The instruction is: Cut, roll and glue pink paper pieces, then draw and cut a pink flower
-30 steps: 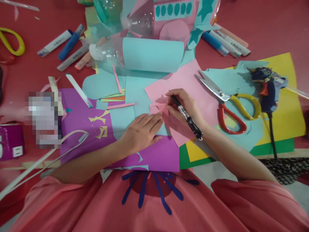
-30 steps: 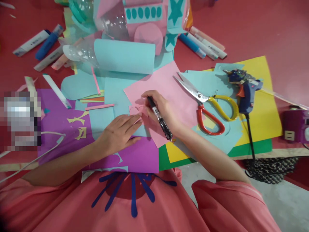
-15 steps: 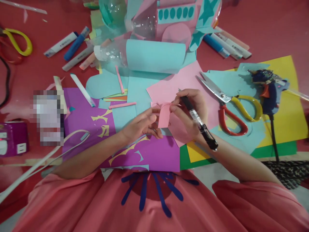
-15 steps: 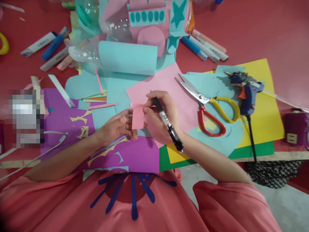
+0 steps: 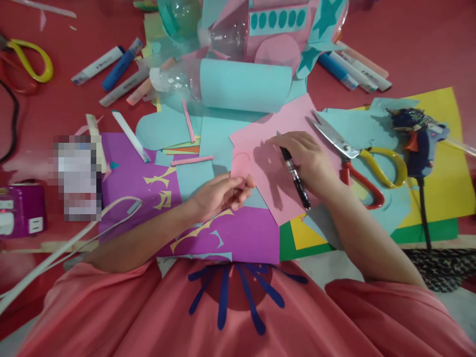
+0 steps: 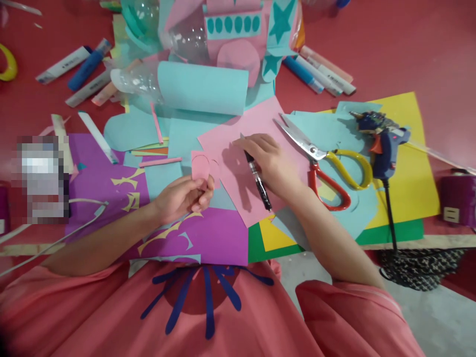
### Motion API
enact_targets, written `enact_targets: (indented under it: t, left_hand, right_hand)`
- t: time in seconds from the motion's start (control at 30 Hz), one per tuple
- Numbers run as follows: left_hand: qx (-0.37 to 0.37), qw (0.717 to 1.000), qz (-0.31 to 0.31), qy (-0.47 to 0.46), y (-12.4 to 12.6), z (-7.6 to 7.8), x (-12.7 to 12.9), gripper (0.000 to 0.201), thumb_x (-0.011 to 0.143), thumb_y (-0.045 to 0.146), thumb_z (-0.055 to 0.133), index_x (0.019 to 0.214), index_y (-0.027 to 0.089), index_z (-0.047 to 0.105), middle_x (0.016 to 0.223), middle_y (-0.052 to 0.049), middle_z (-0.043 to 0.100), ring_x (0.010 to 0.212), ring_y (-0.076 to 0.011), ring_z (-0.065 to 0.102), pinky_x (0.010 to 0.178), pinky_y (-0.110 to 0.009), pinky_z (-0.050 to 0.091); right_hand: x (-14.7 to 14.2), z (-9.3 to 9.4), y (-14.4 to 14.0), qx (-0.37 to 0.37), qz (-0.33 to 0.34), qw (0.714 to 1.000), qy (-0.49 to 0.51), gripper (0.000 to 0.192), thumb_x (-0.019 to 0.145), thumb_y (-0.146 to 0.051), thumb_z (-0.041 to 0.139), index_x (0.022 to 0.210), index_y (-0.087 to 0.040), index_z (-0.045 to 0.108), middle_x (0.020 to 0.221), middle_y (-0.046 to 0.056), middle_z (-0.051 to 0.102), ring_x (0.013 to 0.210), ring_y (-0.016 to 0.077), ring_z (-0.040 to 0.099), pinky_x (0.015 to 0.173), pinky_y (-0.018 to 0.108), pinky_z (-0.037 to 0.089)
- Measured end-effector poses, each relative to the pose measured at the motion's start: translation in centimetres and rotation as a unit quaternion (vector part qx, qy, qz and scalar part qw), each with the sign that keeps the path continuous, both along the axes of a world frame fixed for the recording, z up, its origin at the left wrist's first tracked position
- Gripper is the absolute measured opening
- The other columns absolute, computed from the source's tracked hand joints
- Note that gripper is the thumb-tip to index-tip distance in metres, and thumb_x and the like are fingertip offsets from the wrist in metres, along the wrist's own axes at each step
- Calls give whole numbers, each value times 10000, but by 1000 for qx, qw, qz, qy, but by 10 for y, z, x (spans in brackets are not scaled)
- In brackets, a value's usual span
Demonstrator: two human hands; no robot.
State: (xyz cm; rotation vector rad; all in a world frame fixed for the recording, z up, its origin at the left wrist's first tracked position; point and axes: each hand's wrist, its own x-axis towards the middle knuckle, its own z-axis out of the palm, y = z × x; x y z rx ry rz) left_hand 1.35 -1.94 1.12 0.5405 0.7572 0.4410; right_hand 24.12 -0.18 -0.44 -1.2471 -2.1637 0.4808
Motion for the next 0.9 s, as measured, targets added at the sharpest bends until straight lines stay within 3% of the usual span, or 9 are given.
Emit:
enact_targets:
  t: [0.13,0.27,0.37,0.47,0.53,0.6,0.77,0.9]
  left_hand:
    - [15,1000,-16,4,1,0,-3,259,795,376,632,693,154,546,494,60,415,436,-44,358,418,-146,291]
    - [33,999,-34,-3,2,1,-7,408,802,504,634,616,159,522,442,71,383,395,-36,322,398,-154,273]
    - [54,997,-54,20,3,3,-9,450,803,562,621,635,148,571,460,26,507,399,-66,432,400,-188,330]
    - [101,992,-63,47,4,3,-8,479,782,602,628,727,126,636,574,-16,620,468,-96,536,461,-224,413]
    - [128,989,-46,65,4,4,-7,474,787,601,622,789,128,646,564,13,586,467,-80,500,461,-217,390]
    - [152,985,-29,82,4,4,-6,447,807,580,607,850,136,642,522,45,525,445,-66,436,439,-210,335]
    - [156,983,-17,97,5,2,-7,365,838,511,581,872,149,620,509,55,508,437,-67,410,424,-216,287]
    - [153,985,-5,85,5,1,-6,352,840,507,584,811,156,598,535,40,547,435,-69,440,420,-217,309]
  right_hand:
    - [7,11,-1,25,34,995,-89,435,912,-8,390,1180,-237,645,1184,96,711,1140,244,649,978,455,539]
    - [24,30,-20,31,-53,989,-134,379,938,-92,476,1275,-208,606,1223,125,702,1155,265,658,942,431,567]
    - [59,37,-41,31,-135,972,-189,330,950,-232,522,1264,-216,625,1187,147,713,1106,305,679,927,470,564]
    - [97,36,-60,-73,-247,929,-267,472,911,-332,595,1366,-214,556,1272,209,654,1205,381,614,972,552,512]
    - [113,35,-71,-162,-270,907,-278,567,880,-319,646,1420,-216,507,1360,243,589,1243,378,590,988,515,501]
    - [118,34,-77,-197,-283,899,-270,615,859,-292,673,1442,-248,480,1375,245,573,1244,365,590,997,492,492]
    - [110,31,-71,-187,-309,887,-288,711,776,-287,754,1438,-278,493,1266,248,613,1209,416,588,969,560,471]
    - [105,34,-54,-225,-304,884,-274,643,749,-220,746,1362,-269,559,1243,226,645,1171,376,610,952,478,477]
